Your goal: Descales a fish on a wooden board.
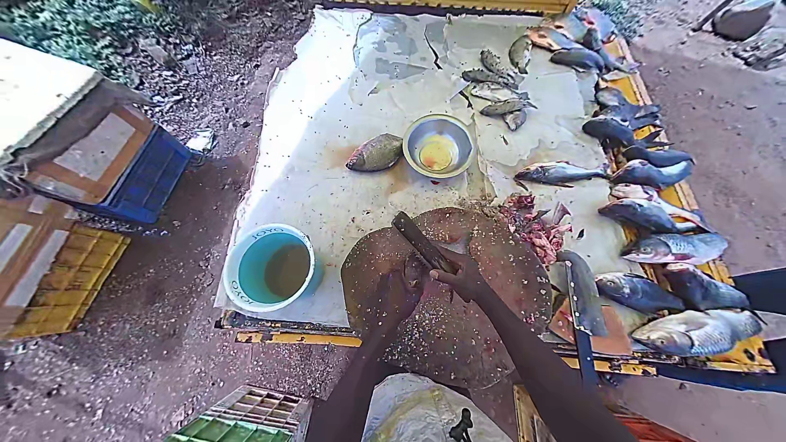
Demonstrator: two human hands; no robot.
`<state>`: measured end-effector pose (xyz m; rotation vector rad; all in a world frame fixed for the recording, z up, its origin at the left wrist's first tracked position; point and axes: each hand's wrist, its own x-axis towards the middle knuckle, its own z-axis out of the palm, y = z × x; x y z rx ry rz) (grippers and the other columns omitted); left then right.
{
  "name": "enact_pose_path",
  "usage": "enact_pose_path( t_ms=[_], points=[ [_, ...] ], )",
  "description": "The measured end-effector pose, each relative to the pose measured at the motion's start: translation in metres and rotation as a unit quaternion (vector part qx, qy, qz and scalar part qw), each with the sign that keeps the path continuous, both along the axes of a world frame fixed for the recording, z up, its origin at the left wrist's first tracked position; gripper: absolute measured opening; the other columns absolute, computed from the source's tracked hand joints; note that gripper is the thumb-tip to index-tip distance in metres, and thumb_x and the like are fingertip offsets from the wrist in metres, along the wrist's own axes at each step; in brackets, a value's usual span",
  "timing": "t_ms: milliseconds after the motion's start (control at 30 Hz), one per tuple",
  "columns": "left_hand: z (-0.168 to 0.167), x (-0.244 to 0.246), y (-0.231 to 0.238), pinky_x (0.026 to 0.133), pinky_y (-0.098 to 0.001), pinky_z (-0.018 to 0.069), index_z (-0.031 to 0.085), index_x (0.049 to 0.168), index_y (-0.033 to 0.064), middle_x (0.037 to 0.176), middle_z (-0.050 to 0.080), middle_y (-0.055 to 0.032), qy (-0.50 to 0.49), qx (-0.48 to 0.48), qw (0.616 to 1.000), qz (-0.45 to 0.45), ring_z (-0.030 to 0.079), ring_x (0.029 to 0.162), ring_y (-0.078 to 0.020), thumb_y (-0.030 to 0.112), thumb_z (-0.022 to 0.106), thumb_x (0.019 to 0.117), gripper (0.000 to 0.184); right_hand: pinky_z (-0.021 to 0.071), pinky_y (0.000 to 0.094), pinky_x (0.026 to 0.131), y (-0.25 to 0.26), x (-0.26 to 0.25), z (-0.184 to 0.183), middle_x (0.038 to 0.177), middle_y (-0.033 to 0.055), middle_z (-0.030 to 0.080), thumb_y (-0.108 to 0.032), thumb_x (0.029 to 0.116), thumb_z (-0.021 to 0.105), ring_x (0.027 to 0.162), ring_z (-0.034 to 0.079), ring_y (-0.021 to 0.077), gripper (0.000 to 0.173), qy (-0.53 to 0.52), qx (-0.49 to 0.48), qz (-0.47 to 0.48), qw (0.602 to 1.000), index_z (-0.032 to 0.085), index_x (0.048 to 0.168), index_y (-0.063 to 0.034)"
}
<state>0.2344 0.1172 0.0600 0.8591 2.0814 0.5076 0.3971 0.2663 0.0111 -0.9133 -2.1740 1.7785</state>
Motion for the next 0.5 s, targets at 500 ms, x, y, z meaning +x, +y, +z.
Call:
enact_pose_path(
  t_ms=[500],
  points=[
    [-0.001,-0.001,0.004,0.102,-0.0493,0.0500,0.063,0.132,0.0056,0.119,0.070,-0.0156,0.028,-0.022,0.999,0.031,0.066,0.114,-0.0282,0.042,0.075,0.0888,0.058,0.0601,0.0329,0.090,-0.011,-0.024,-0.002,0.121,0.0062,0.073,-0.035,0.0863,0.080,0.099,0.072,0.0101,0.073,0.025,-0.035,0.009,0.999,0.053,0.150,-0.0128]
  ],
)
